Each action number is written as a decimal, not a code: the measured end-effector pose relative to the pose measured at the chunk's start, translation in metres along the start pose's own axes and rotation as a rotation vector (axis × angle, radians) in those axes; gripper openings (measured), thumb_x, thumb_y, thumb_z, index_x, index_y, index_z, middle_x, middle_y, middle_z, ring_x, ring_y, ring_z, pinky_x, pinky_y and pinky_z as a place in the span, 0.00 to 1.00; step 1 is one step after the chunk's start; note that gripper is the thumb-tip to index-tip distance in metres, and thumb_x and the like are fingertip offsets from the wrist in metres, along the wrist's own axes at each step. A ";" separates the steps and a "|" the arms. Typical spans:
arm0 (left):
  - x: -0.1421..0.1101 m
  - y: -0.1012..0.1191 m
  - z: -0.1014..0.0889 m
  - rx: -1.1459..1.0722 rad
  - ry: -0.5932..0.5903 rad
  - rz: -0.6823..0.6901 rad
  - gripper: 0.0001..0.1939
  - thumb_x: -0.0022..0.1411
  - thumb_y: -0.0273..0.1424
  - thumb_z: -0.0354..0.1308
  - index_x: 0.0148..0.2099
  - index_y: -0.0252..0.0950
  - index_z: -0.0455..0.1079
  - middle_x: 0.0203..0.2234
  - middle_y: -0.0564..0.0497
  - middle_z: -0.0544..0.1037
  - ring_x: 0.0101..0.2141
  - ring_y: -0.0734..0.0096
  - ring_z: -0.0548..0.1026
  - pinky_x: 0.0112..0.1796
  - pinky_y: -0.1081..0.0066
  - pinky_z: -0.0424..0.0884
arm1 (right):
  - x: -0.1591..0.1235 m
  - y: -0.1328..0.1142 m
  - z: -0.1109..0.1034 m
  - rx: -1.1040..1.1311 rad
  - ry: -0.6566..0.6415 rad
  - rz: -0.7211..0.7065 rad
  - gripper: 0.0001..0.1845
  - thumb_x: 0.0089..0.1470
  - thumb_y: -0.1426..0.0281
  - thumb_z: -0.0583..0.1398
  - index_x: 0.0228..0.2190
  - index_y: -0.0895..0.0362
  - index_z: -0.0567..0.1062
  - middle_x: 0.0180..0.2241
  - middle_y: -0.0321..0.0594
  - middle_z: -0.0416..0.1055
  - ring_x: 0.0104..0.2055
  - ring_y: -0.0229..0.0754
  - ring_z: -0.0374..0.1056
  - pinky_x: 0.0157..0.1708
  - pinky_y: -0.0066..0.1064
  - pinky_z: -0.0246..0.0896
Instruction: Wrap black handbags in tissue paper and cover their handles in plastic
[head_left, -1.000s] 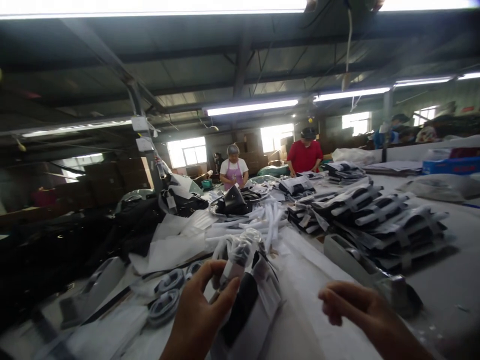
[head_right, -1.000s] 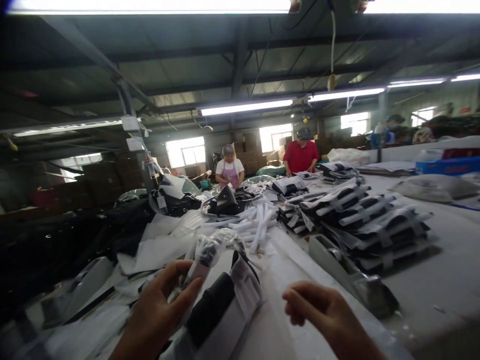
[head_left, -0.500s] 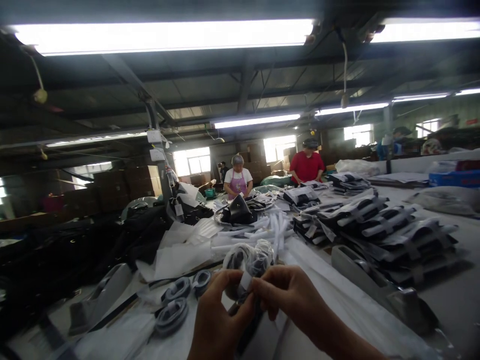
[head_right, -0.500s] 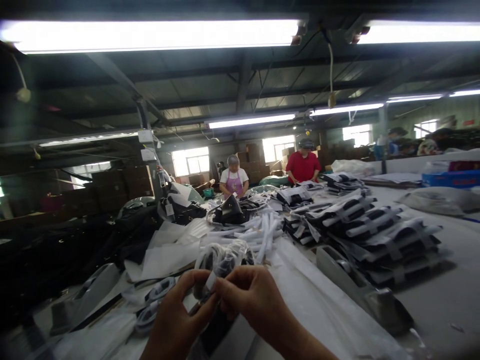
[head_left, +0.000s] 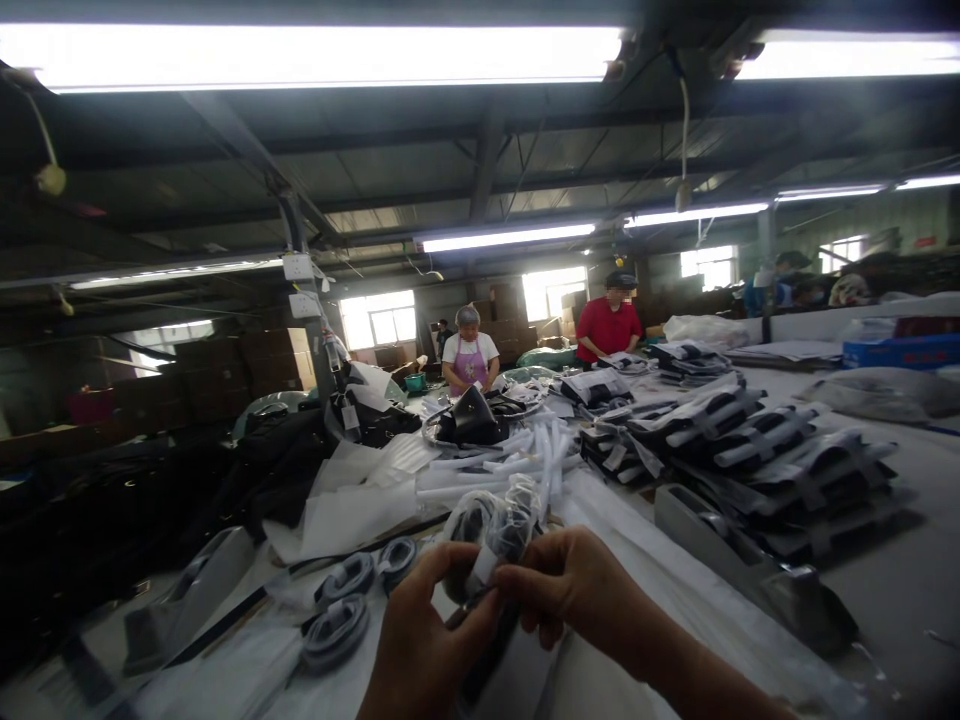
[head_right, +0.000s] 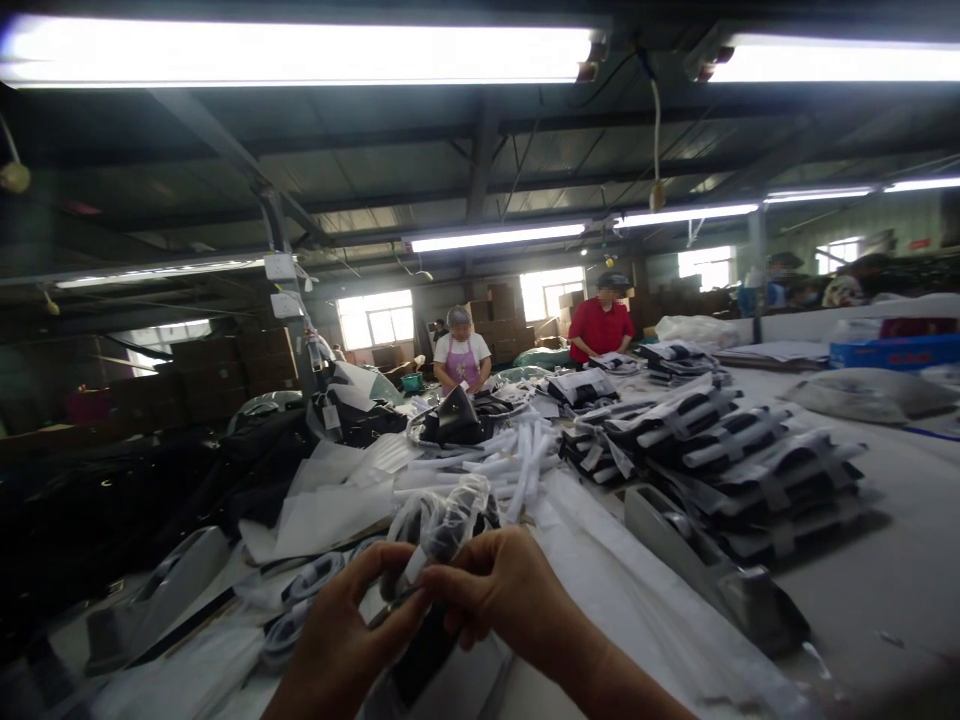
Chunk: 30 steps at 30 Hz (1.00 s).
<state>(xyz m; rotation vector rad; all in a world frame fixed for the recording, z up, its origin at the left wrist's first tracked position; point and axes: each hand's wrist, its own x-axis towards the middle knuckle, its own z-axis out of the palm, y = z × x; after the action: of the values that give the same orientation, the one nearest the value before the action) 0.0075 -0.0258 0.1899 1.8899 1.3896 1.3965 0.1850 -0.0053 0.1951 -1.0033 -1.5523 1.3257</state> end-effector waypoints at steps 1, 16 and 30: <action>0.000 0.000 0.000 -0.001 -0.001 -0.004 0.13 0.53 0.43 0.63 0.37 0.42 0.74 0.29 0.55 0.78 0.33 0.66 0.75 0.36 0.70 0.69 | 0.000 0.000 0.000 0.005 0.009 -0.003 0.26 0.42 0.49 0.70 0.20 0.61 0.77 0.16 0.36 0.72 0.14 0.31 0.62 0.14 0.21 0.55; 0.004 0.004 -0.002 -0.038 -0.135 -0.105 0.22 0.53 0.53 0.62 0.38 0.40 0.74 0.32 0.52 0.81 0.37 0.61 0.77 0.39 0.68 0.69 | 0.003 0.011 0.002 -0.006 0.095 0.023 0.25 0.40 0.50 0.70 0.15 0.58 0.73 0.11 0.32 0.65 0.11 0.31 0.58 0.09 0.21 0.51; 0.012 0.008 -0.018 -0.292 -0.138 -0.228 0.24 0.48 0.53 0.66 0.39 0.40 0.74 0.31 0.52 0.81 0.35 0.66 0.76 0.38 0.72 0.70 | 0.021 0.060 0.003 0.148 0.214 -0.114 0.33 0.48 0.41 0.63 0.29 0.61 0.79 0.18 0.38 0.73 0.17 0.36 0.66 0.19 0.25 0.60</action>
<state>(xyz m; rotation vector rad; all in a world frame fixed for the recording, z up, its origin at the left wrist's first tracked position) -0.0042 -0.0230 0.2091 1.5577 1.2169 1.2546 0.1781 0.0211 0.1376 -0.9179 -1.3118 1.1943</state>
